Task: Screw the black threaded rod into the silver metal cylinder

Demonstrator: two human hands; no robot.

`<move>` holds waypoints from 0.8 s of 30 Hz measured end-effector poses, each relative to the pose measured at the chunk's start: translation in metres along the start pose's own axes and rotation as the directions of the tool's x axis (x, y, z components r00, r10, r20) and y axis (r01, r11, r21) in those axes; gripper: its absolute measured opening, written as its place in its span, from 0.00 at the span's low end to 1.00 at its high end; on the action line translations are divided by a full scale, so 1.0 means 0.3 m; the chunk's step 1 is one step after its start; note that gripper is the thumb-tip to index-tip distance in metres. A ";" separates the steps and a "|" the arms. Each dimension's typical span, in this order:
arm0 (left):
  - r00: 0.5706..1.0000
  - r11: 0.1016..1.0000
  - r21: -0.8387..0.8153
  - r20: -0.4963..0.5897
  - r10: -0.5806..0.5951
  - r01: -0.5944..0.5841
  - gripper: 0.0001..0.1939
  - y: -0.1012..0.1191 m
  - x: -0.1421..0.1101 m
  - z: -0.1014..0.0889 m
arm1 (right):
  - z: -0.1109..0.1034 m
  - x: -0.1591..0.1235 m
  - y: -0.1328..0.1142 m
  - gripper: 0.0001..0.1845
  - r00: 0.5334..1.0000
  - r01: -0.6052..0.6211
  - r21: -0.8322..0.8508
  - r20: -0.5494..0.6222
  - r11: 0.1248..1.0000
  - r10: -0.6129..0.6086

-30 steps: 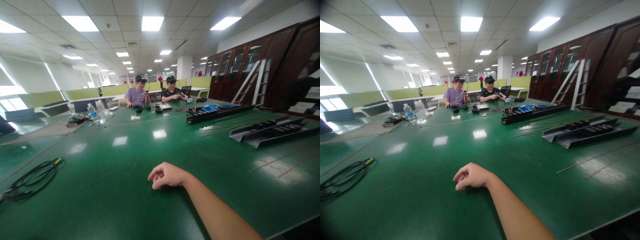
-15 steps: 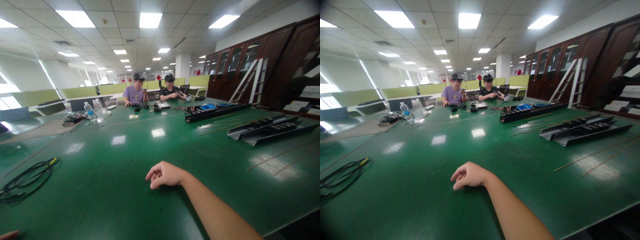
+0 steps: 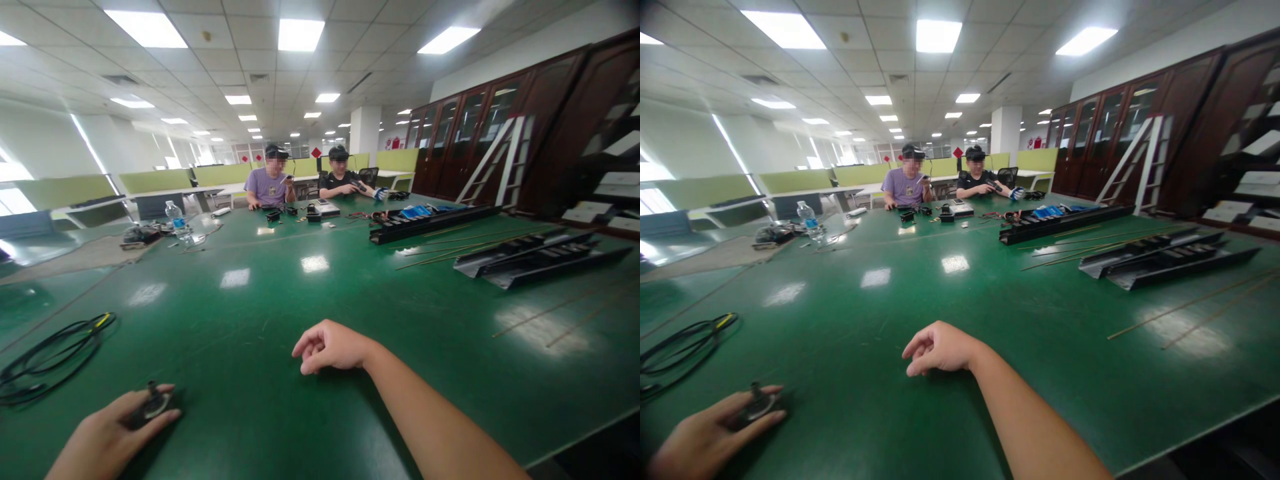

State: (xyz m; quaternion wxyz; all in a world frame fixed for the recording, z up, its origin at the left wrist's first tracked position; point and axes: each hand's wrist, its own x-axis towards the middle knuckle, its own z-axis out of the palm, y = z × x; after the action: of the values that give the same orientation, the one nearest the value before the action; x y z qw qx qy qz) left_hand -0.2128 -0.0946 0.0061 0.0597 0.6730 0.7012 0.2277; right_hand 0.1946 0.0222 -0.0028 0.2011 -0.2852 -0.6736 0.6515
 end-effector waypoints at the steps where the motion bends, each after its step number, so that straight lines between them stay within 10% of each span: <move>1: 0.995 0.999 -0.034 0.086 0.041 -0.038 0.28 0.049 0.028 0.028 | -0.001 0.001 0.001 0.22 1.000 0.000 0.006 -0.010 1.000 0.000; 10: 0.926 0.913 -0.284 0.155 0.344 -0.291 0.21 0.556 0.248 0.276 | -0.022 0.020 0.024 0.25 0.946 0.089 -0.224 -0.285 0.970 -0.152; 24: 0.889 0.866 -0.342 0.149 0.433 -0.365 0.18 0.529 0.214 0.343 | 0.011 0.012 0.012 0.20 0.920 0.084 -0.619 -0.253 0.781 -0.300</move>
State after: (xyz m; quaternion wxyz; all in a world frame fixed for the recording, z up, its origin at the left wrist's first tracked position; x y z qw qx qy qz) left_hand -0.0326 -0.0093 -0.0078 0.1916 0.8077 0.4911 0.2641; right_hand 0.1901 0.0219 -0.0068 0.2796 -0.3699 -0.8251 0.3229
